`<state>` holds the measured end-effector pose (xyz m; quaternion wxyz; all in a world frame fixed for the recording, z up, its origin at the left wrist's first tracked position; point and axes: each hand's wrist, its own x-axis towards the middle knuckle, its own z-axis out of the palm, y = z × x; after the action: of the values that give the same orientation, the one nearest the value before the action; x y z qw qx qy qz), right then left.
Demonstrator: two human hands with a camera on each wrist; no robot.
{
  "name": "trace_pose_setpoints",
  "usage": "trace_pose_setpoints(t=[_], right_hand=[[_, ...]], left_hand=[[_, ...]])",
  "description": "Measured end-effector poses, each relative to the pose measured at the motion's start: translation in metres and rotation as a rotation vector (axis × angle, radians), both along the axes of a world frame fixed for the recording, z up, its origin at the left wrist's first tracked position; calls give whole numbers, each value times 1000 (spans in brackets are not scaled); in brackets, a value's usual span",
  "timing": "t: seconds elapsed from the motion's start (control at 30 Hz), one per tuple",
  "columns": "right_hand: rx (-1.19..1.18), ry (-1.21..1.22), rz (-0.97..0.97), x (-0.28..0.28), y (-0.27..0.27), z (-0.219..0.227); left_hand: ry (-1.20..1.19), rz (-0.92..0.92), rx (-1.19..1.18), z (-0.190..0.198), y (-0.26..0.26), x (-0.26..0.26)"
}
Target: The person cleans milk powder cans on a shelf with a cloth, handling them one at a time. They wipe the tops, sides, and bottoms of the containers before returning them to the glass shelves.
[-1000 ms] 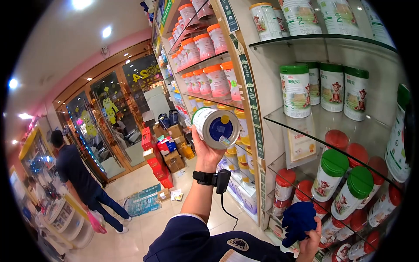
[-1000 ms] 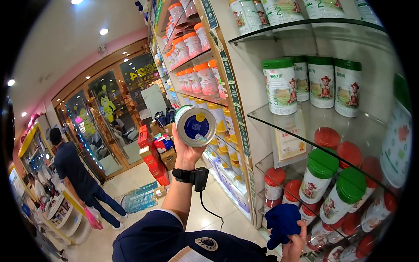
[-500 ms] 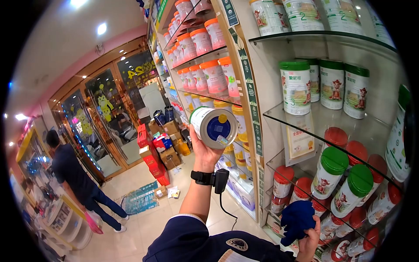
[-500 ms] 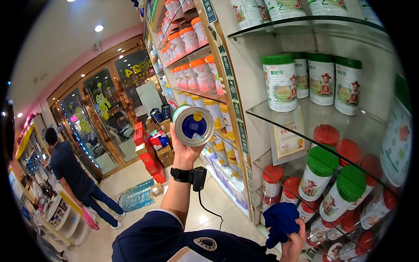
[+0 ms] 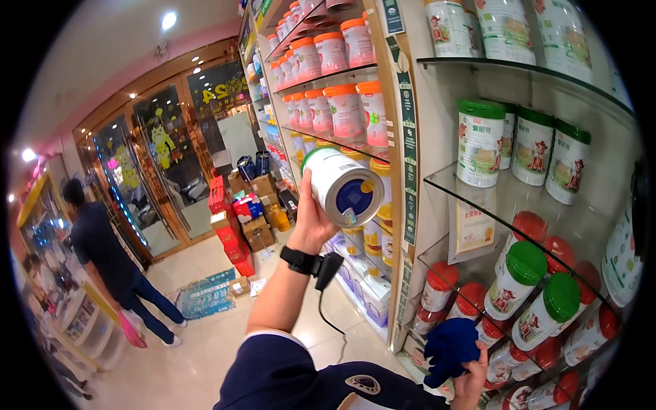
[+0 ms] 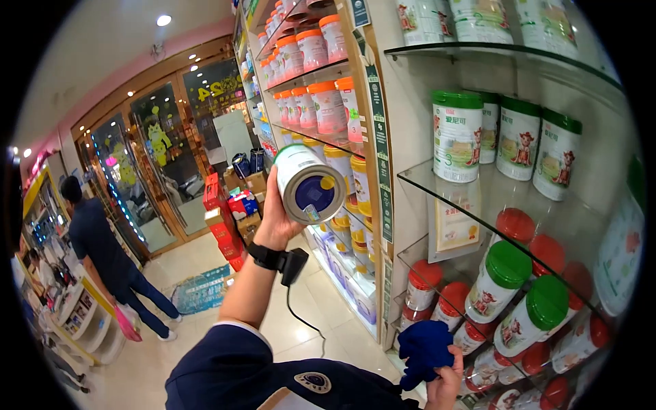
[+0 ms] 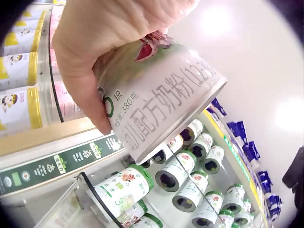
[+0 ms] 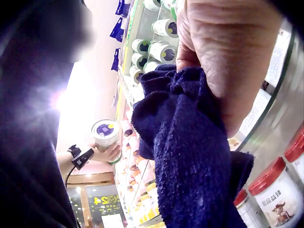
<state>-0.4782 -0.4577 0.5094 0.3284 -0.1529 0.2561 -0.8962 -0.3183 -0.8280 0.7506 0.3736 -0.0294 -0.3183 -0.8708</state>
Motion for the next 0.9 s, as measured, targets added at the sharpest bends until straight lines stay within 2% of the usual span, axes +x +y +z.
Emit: trace_pose_setpoints(t=[0.2,0.27,0.33,0.47,0.5,0.9], right_hand=[[50,25,86,-4,-10,6],[55,34,108,-5,-15,8],[70,33,120,-3,-20,15],[89,59,153,2,-27,25],[89,57,161,4,-29,26],[130,77,162,20,-33,33]], left_hand=[[-321,38,-181,54,-6,11],[-340,-46,-195,64,-17,11],[-396,-37,-192,73,-25,10],[-515,-22,-256,82,-32,12],[-554,41,-213,87,-22,14],[-598,44,-253,91,-50,22]])
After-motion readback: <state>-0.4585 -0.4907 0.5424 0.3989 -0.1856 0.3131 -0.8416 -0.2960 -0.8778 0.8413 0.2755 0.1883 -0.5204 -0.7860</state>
